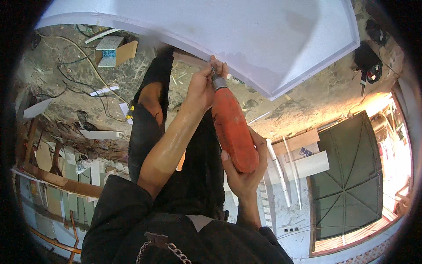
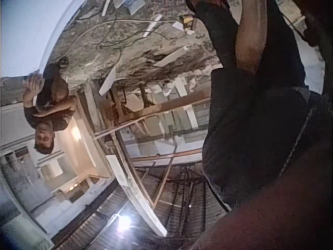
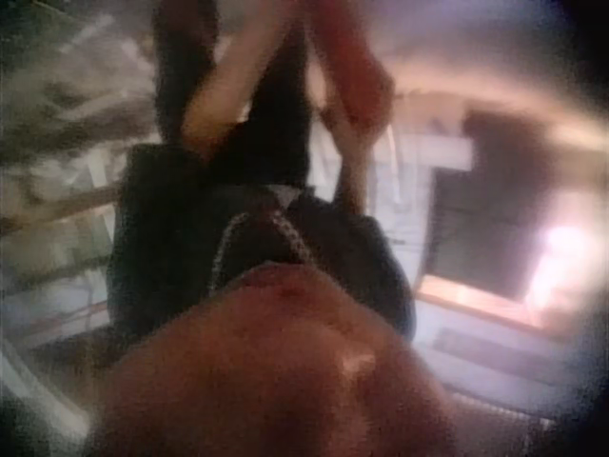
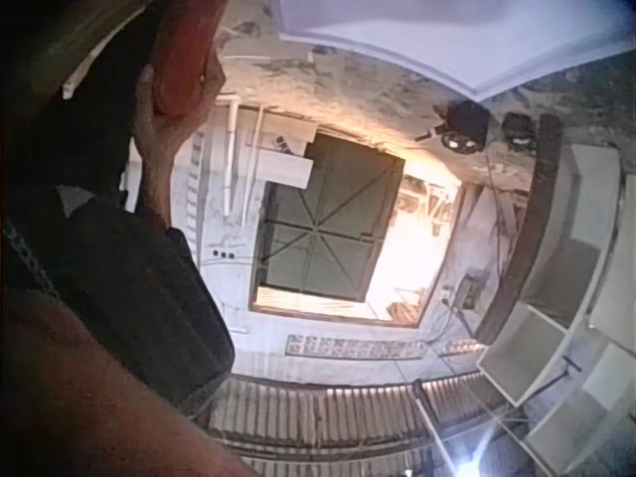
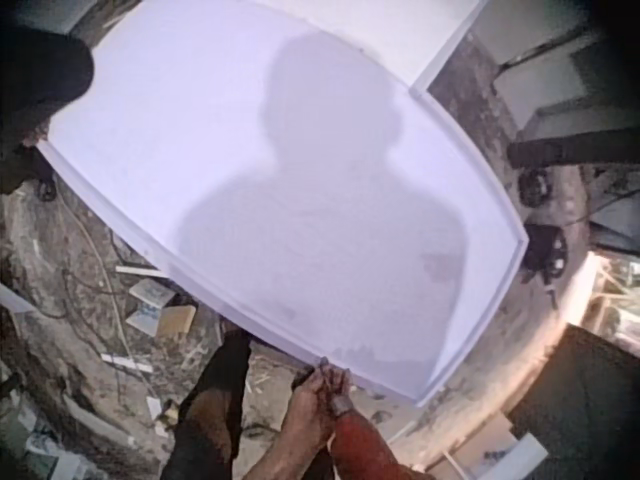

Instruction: The person drills holes into a white furniture component using an electric drill, then inserts and drives screws into the pre-drilled holes to secure a trim piece.

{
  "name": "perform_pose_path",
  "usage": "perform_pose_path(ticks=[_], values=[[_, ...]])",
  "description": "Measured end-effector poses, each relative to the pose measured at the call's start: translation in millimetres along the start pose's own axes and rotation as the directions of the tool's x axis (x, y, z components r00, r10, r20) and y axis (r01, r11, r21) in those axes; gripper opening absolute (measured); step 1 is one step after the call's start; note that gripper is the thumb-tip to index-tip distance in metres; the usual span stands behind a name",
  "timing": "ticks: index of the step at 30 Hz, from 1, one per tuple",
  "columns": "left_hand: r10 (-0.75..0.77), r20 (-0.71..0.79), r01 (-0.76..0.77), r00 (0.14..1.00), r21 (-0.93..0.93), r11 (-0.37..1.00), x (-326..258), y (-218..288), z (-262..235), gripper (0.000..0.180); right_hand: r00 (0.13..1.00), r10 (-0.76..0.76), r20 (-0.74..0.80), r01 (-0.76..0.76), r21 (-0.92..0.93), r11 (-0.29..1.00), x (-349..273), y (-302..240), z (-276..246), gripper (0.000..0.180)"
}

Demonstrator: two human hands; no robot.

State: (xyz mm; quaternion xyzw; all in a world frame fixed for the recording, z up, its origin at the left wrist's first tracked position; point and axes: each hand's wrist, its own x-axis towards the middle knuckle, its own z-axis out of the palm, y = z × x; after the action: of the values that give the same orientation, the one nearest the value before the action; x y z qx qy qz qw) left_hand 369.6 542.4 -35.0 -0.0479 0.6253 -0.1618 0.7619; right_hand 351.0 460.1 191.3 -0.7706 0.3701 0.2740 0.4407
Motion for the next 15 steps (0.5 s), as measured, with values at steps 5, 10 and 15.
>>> perform_pose_path(ticks=[5, 10, 15], values=[[-0.028, 0.053, 0.025, 0.998, 0.056, 0.998, 0, 2, 0, 0.019, 0.999, 0.035, 0.013, -0.035, 0.055, 0.998, 5, -4, -1, 0.058], [-0.008, -0.033, 0.012, 0.999, 0.139, 0.990, -10, 4, 12, 0.022, 0.999, 0.017, -0.031, -0.020, -0.094, 0.995, 3, -2, 5, 0.058], [-0.058, -0.032, 0.058, 0.998, -0.009, 0.998, -8, 3, 11, 0.022, 0.994, -0.078, -0.072, 0.062, -0.204, 0.977, 2, 3, 5, 0.056]])
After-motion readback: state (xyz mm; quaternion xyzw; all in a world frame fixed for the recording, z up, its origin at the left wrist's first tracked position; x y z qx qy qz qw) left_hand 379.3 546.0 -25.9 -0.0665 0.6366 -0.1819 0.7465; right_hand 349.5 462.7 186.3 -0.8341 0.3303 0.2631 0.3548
